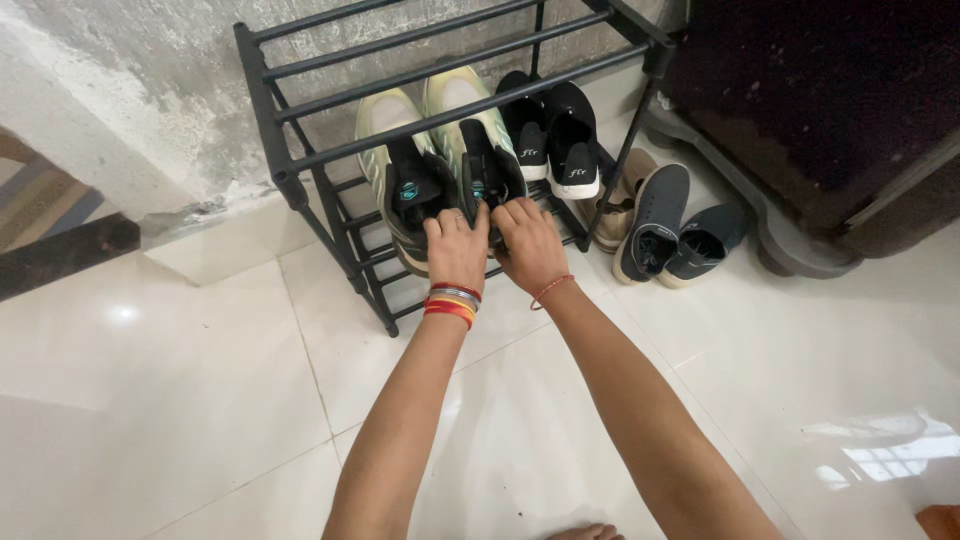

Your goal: The person removes laces from a dark gray sneaker, places it on the floor, then retrieves a second dark gray sneaker from a shoe rack and repeats the un-lacing process. The person then retrieves a pair of light-colored sneakers from the rack and begins un-lacing them as well.

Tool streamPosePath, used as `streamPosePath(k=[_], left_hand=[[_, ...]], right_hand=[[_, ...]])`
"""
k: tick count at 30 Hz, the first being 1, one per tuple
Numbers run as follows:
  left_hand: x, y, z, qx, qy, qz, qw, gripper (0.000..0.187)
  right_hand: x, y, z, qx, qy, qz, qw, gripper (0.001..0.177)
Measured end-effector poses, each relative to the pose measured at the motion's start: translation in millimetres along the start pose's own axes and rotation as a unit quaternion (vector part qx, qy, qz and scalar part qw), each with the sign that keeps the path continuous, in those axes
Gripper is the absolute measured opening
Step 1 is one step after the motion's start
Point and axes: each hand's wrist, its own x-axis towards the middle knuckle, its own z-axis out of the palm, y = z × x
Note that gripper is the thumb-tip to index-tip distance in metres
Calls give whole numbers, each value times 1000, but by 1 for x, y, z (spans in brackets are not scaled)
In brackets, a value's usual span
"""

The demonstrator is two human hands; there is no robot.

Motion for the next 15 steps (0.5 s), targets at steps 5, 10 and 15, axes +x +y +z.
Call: streamPosePath(k=[5,10,15], left_hand=[[-15,15,-5,-20,17,-1,1000,50],[-26,36,0,-43,5,2,999,47],[-43,56,17,-93,18,5,996,44]], right_hand=[[-20,10,1,-21,-9,-20,1000,43],[-35,24,-1,-33,-26,-44,998,44],[-56,35,-1,-90,-75,-73,990,38]])
